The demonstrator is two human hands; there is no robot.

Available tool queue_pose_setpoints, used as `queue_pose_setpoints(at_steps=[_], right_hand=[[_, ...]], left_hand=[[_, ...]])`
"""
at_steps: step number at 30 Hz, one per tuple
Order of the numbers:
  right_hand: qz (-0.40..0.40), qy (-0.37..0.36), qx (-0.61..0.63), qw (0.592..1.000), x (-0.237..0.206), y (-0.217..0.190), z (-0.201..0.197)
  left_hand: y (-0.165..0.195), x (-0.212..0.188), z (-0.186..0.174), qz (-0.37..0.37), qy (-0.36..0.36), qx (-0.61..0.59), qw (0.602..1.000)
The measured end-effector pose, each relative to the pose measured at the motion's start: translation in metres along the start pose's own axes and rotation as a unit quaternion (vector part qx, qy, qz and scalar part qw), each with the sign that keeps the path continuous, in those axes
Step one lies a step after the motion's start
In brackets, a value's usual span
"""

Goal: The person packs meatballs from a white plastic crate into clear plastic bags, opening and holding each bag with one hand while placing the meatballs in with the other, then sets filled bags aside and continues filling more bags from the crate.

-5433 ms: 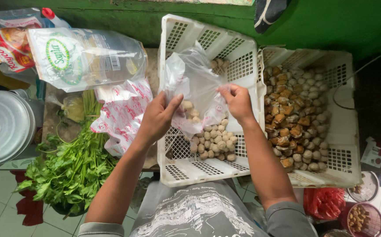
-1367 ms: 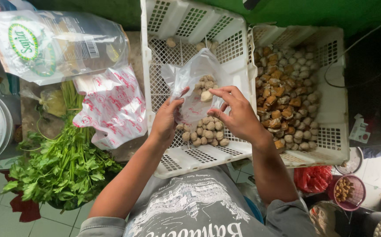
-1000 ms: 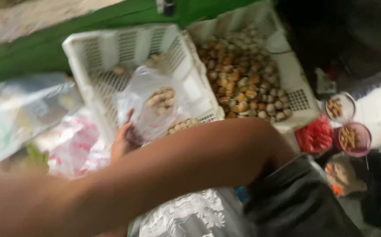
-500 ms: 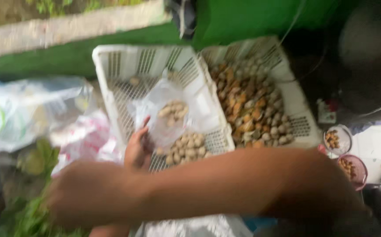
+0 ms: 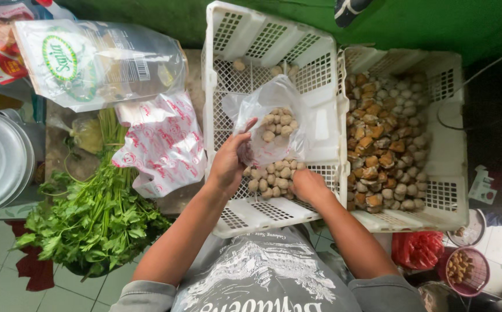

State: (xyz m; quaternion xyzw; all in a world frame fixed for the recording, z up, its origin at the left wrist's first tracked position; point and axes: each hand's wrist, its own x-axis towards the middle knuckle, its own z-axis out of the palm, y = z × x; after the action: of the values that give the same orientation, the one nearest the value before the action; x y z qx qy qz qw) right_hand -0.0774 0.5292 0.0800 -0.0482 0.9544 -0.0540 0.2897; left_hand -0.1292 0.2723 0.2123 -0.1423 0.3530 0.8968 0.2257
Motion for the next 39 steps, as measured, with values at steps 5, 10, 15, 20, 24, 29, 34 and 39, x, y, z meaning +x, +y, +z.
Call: queue_pose_setpoints(at_steps=[5, 10, 15, 20, 24, 29, 34, 39], right_hand=[[0.025, -0.032, 0.08, 0.996, -0.017, 0.007, -0.02], [-0.103, 0.048, 0.235, 0.965, -0.056, -0.015, -0.097], [-0.085, 0.094, 0.335, 0.934, -0.06, -0.041, -0.169], [-0.209, 0.288, 0.312, 0.881, -0.068, -0.053, -0.184], [-0.134, 0.001, 0.226, 0.965, -0.067, -0.077, -0.142], [-0.154, 0.013, 0.015, 0.988, -0.011, -0.11, -0.061], [-0.257, 0.236, 0.118, 0.93, 0.033, -0.119, -0.017], [-0.192, 0.137, 0.05, 0.971, -0.001, -0.121, -0.05]], left_hand=[[-0.001, 0.0, -0.002, -0.025, 0.015, 0.054, 0.998], [0.005, -0.006, 0.004, -0.029, 0.011, 0.076, 0.997], [0.0, -0.006, 0.001, -0.034, 0.005, 0.089, 0.995], [-0.001, -0.005, -0.001, -0.026, 0.009, 0.085, 0.996], [0.002, -0.003, 0.001, -0.037, 0.025, 0.083, 0.996], [0.004, -0.004, 0.002, -0.03, 0.017, 0.065, 0.997], [0.006, -0.007, 0.004, -0.013, 0.01, 0.065, 0.998], [0.009, -0.006, 0.006, -0.013, 0.004, 0.045, 0.999]])
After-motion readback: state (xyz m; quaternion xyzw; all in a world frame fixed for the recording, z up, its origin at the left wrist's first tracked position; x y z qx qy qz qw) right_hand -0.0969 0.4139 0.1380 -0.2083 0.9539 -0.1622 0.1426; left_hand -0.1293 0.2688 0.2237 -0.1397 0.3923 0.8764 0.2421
